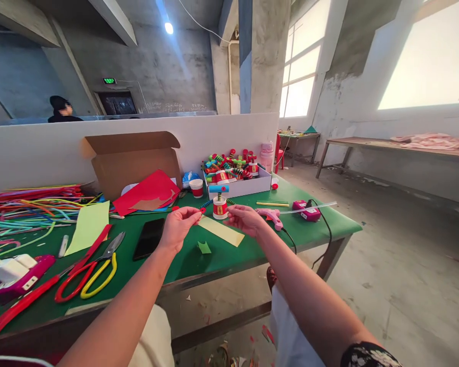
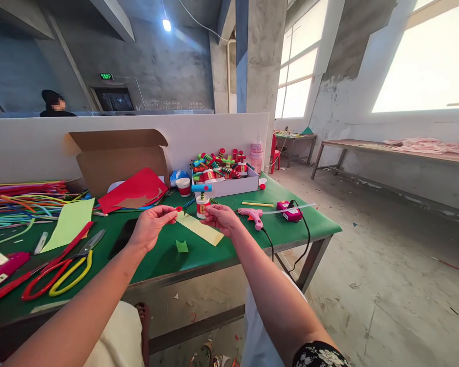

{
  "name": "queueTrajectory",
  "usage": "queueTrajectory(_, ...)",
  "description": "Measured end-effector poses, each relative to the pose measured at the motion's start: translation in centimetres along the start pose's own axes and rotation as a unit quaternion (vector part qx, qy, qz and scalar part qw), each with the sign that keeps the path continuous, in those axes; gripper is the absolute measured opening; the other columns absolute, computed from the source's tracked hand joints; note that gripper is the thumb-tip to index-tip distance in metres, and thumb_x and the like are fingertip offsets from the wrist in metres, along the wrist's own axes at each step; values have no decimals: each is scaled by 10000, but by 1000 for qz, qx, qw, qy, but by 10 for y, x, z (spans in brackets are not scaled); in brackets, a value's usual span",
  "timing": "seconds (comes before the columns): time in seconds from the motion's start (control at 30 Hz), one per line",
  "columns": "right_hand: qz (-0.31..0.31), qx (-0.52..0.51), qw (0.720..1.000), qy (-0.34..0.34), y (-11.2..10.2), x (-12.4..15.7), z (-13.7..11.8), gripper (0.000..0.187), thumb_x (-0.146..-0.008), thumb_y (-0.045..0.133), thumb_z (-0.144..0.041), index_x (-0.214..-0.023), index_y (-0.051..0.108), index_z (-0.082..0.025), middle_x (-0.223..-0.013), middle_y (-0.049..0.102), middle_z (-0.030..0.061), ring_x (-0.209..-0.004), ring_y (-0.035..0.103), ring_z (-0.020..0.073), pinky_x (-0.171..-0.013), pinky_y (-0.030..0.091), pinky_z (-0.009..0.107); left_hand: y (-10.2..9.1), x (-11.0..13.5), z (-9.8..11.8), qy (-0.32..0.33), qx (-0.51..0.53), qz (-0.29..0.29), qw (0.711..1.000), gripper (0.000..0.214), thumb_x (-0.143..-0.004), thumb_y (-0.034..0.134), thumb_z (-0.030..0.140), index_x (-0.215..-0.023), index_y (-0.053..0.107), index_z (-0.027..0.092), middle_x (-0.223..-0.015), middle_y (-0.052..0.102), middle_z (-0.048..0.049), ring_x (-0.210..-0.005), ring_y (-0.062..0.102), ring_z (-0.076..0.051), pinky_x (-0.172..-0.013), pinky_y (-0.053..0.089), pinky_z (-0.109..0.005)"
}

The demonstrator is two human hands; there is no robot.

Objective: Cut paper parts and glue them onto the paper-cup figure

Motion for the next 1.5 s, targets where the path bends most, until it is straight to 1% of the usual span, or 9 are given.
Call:
queueTrajectory(0.17, 93, 23, 995, -40, -30, -28, -32, 103, -840, 618, -29, -829, 677, -112, -634, 686, 33, -556, 646, 89, -642, 595, 220, -3, -39, -13, -113, 43, -29, 992, 420, -388, 882, 390, -658, 694, 129, -588, 640, -29, -541, 556, -101, -535, 449, -216)
queueTrajectory(0.3, 154, 35, 985, -72, -52, -46, -52, 134, -863, 641, -107, -731, 660, -96, -604, 671, 55, -495, 612, 91, -577, 581, 218, -3, -81, -10, -115, 10, -21, 993, 383, -341, 888, 298, -620, 696, 120, -555, 631, -29, -482, 509, -78, -473, 397, -196)
queueTrajectory(0.47, 195, 47, 976, -83, -62, -75, -64, 226, -905, 604, -202, -689, 622, -142, -550, 623, 30, -426, 527, 77, -441, 500, 190, 18, -118, -5, -107, 36, -1, 994, 299, -394, 858, 226, -628, 705, 119, -543, 614, -18, -442, 450, -55, -422, 341, -183)
queueTrajectory(0.7, 172, 98, 979, -56, -43, -94, -51, 218, -845, 683, -294, -738, 534, -177, -648, 657, 12, -378, 435, 34, -312, 301, 151, 44, -113, -19, -138, 90, 20, 986, 275, -410, 828, 232, -625, 690, 129, -456, 506, 37, -383, 370, -36, -367, 244, -170)
queueTrajectory(0.8, 169, 123, 975, -81, -34, -93, -47, 219, -821, 697, -310, -796, 509, -199, -600, 603, -45, -365, 443, 34, -322, 293, 145, 43, -111, -22, -149, 99, 25, 984, 307, -382, 836, 241, -621, 681, 127, -445, 491, 46, -378, 363, -33, -366, 241, -172)
queueTrajectory(0.93, 131, 157, 974, -94, -19, -93, -46, 224, -832, 657, -338, -1000, 553, -234, -527, 507, -99, -350, 429, 41, -347, 308, 149, 42, -107, -24, -175, 127, 37, 976, 343, -359, 854, 242, -621, 666, 124, -434, 481, 59, -355, 333, -22, -365, 220, -173)
queueTrajectory(1.1, 59, 154, 984, -69, -5, -95, -48, 416, -815, 652, -281, -1219, 559, -251, -607, 558, -84, -351, 371, 26, -362, 285, 166, 49, -96, -33, -198, 161, 61, 965, 331, -402, 859, 250, -642, 670, 123, -428, 471, 65, -352, 342, -29, -379, 219, -184)
queueTrajectory(1.3, 30, 156, 987, -40, -2, -97, -45, 655, -734, 663, -152, -1354, 494, -276, -543, 502, -101, -364, 362, 34, -372, 260, 157, 53, -90, -44, -180, 189, 99, 960, 356, -429, 873, 300, -674, 680, 130, -461, 508, 57, -377, 381, -34, -394, 255, -183)
queueTrajectory(1.5, 54, 181, 980, -67, -8, -99, -51, 612, -786, 618, -222, -1380, 485, -287, -661, 586, -58, -365, 391, 39, -356, 278, 180, 59, -90, -50, -173, 226, 76, 956, 353, -418, 877, 293, -665, 689, 126, -472, 524, 50, -384, 376, -26, -397, 262, -174)
Point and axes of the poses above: each hand's wrist, its own x-axis away from the middle knuckle, its own y-axis out of the palm, z = x × y, the point moved 5 cm from there along -x, towards the middle knuckle
